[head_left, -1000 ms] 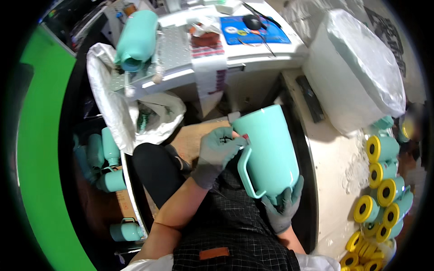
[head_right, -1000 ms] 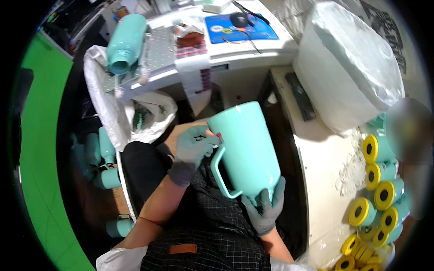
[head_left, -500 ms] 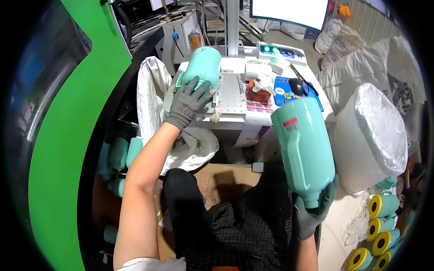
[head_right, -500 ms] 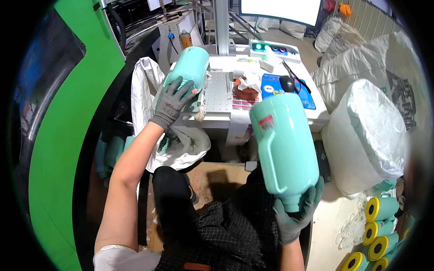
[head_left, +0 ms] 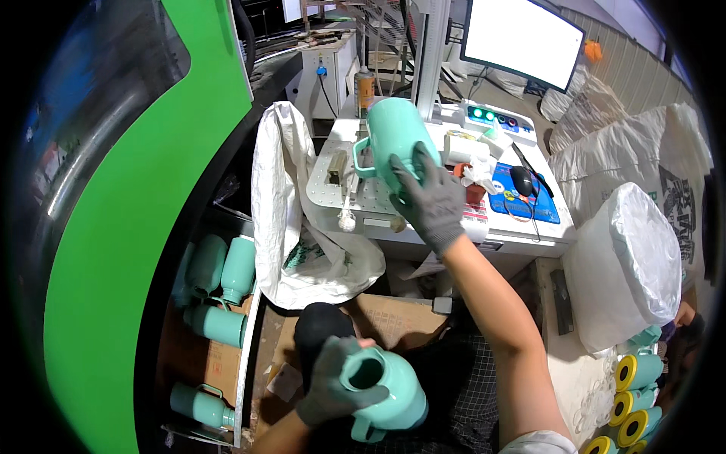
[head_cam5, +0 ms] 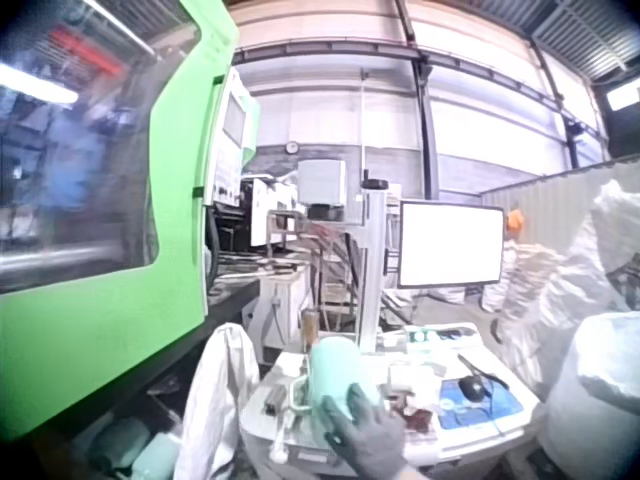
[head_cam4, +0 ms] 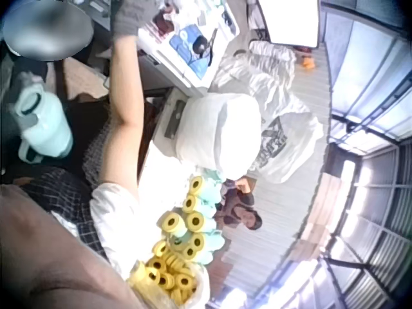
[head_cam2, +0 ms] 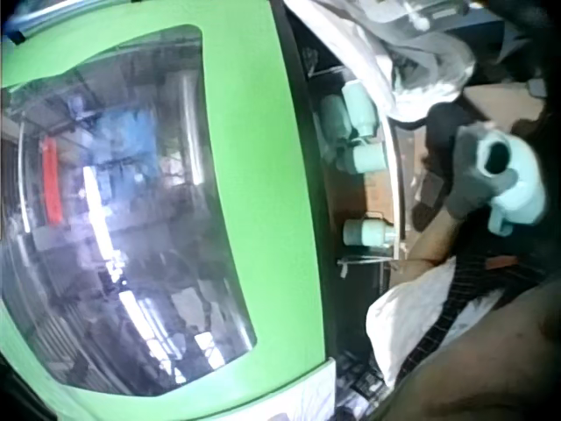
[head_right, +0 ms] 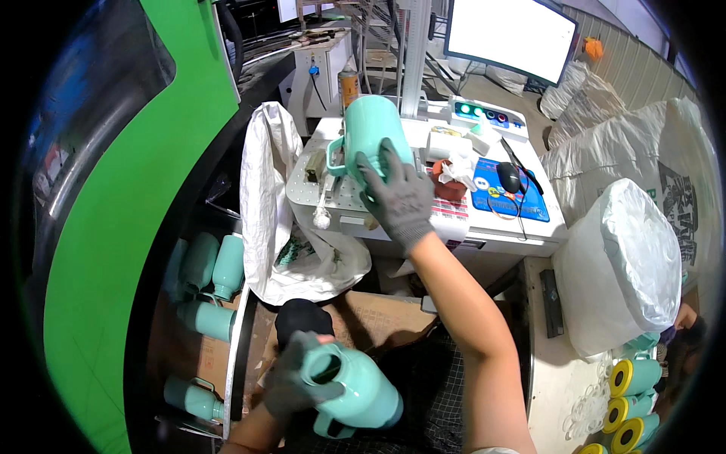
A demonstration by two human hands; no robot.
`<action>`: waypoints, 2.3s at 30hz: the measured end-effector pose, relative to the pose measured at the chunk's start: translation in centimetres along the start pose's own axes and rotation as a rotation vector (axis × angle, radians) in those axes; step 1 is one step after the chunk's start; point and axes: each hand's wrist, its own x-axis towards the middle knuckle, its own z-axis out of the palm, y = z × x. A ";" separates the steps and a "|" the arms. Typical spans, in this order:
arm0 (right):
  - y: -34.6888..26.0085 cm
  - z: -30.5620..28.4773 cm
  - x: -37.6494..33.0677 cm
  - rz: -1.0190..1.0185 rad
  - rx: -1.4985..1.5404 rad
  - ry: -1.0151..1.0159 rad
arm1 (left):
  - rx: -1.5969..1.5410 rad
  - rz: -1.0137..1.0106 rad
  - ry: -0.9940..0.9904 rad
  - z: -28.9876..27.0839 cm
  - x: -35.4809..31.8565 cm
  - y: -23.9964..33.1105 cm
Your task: The person sits on the floor and assembles teal water bottles by hand. They pick up a bottle, insert a white plastic insert, apply a label, and screw on a yellow lid before placing the finished unit on a nearby table.
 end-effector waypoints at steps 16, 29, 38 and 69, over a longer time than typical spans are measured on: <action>-4.2 5.5 3.8 0.082 -0.021 -0.136 | 0.198 0.290 -0.028 0.6 1.5 0.4; -3.0 8.7 1.0 0.043 -0.048 -0.041 | 0.099 0.147 -0.139 2.2 2.7 1.0; -2.8 -5.5 -10.1 0.172 0.510 0.117 | -0.073 -0.008 -0.331 -1.3 4.7 -3.6; -9.9 -62.2 -65.3 1.296 -1.389 -0.384 | -0.354 -0.351 -0.159 -5.3 9.8 -6.6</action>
